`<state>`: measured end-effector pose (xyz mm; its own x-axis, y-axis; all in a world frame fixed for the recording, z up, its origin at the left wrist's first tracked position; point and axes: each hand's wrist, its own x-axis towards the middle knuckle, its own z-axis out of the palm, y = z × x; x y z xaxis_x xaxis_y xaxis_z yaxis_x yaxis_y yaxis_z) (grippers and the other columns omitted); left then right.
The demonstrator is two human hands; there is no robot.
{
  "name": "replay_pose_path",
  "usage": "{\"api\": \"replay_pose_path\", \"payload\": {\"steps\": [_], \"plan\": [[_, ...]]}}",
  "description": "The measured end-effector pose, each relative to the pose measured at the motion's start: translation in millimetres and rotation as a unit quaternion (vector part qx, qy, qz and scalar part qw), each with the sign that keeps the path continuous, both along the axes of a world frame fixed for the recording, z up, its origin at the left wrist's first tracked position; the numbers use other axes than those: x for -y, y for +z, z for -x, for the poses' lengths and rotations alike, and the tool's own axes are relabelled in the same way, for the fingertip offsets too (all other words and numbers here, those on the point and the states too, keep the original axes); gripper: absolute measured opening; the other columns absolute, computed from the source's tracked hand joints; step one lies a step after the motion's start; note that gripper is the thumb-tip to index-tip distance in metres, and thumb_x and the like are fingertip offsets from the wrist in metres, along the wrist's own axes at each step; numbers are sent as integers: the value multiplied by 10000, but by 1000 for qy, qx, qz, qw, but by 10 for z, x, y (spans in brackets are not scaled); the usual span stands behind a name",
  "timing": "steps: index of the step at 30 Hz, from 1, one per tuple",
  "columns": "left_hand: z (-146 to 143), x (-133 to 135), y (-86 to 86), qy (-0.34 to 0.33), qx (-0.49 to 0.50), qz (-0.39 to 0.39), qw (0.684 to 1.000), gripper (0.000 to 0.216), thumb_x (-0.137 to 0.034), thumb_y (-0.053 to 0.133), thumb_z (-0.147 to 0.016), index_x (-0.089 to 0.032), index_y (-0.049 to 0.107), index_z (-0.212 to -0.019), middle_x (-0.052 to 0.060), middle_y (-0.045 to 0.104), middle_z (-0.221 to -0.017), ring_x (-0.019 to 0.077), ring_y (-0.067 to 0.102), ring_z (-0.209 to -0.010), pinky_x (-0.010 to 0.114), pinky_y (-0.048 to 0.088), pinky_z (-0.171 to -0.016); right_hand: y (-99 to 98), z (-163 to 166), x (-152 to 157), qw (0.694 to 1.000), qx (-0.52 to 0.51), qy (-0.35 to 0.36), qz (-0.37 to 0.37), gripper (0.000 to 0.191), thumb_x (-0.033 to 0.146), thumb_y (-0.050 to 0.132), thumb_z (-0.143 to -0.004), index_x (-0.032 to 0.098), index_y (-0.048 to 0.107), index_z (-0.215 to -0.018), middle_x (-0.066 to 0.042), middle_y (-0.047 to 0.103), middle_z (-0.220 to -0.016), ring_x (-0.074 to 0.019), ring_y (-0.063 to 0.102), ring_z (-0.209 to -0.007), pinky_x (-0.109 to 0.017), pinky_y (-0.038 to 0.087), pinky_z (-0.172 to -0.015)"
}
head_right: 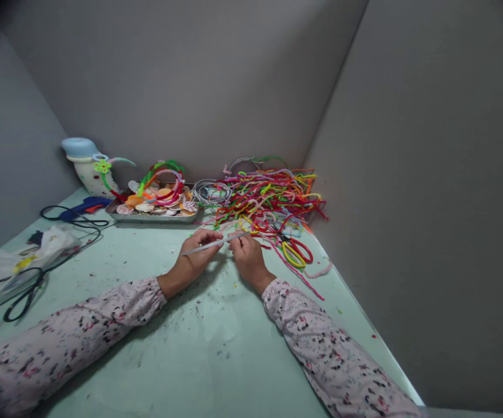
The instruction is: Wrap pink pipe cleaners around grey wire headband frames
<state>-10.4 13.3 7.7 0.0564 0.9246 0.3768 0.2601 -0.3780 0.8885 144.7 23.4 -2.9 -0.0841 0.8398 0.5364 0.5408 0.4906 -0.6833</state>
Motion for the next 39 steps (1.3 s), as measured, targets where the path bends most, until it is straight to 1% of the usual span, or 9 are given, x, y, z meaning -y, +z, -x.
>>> {"api": "replay_pose_path", "payload": {"steps": [9, 15, 18, 20, 23, 28, 31, 35, 39], "plan": [[2, -9, -5, 3, -7, -6, 1000, 193, -290, 626, -760, -149, 674, -884, 53, 613, -883, 145, 572, -756, 253, 468, -690, -6, -10, 4, 1000, -3, 3, -8, 299, 286, 425, -906, 189, 588, -676, -27, 621, -674, -168, 572, -665, -267, 399, -643], [-16, -4, 23, 2, -1, 11, 1000, 183, -287, 635, -750, -134, 676, -840, 57, 615, -856, 153, 585, -767, 252, 471, -690, -31, -13, -14, 999, 10, 11, -34, 312, 300, 408, -922, 188, 600, -703, -38, 637, -708, -178, 588, -720, -276, 423, -687], [-24, -8, 27, 9, -13, 7, 1000, 152, -272, 622, -761, -138, 670, -815, 48, 619, -828, 149, 584, -763, 252, 471, -690, -49, -12, -27, 999, 10, 5, -50, 305, 311, 420, -919, 186, 612, -718, -45, 645, -725, -187, 597, -761, -289, 435, -727], [-23, -10, 23, 9, -23, 0, 1000, 138, -264, 612, -771, -145, 669, -811, 41, 621, -817, 146, 581, -761, 252, 470, -693, -52, -9, -28, 998, 6, 4, -56, 294, 313, 425, -918, 186, 615, -733, -44, 644, -719, -186, 597, -750, -290, 440, -722], [-20, -10, 16, 7, -31, 1, 999, 134, -259, 607, -777, -145, 668, -812, 42, 618, -821, 148, 582, -765, 254, 468, -695, -44, -6, -22, 998, 7, 4, -54, 283, 309, 427, -918, 188, 609, -740, -38, 637, -692, -184, 596, -723, -287, 443, -707], [-22, -8, 11, 6, -18, -2, 1000, 145, -258, 609, -775, -155, 662, -860, 46, 633, -869, 149, 590, -789, 259, 476, -711, -32, -6, -19, 998, -3, 13, -65, 292, 307, 432, -919, 189, 615, -725, -51, 650, -736, -195, 606, -800, -299, 443, -768], [-24, -6, 17, 16, -24, -5, 1000, 160, -254, 604, -779, -157, 665, -890, 52, 641, -888, 152, 594, -801, 263, 476, -713, -27, -4, -21, 998, -12, 20, -58, 306, 314, 433, -921, 189, 621, -716, -52, 653, -757, -190, 604, -785, -298, 447, -746], [-24, 4, 42, 26, -33, -1, 999, 155, -259, 606, -782, -149, 674, -867, 59, 639, -876, 160, 601, -803, 269, 477, -705, -7, 7, -12, 998, -31, 15, -53, 275, 323, 459, -914, 174, 638, -768, -46, 641, -736, -182, 601, -741, -291, 447, -720], [-21, 4, 58, 28, -39, -9, 999, 154, -257, 595, -791, -150, 674, -869, 59, 644, -866, 165, 604, -807, 277, 476, -712, 20, 13, 12, 999, -34, 14, -39, 280, 338, 462, -916, 174, 636, -770, -40, 636, -729, -174, 595, -708, -284, 443, -696]]}}
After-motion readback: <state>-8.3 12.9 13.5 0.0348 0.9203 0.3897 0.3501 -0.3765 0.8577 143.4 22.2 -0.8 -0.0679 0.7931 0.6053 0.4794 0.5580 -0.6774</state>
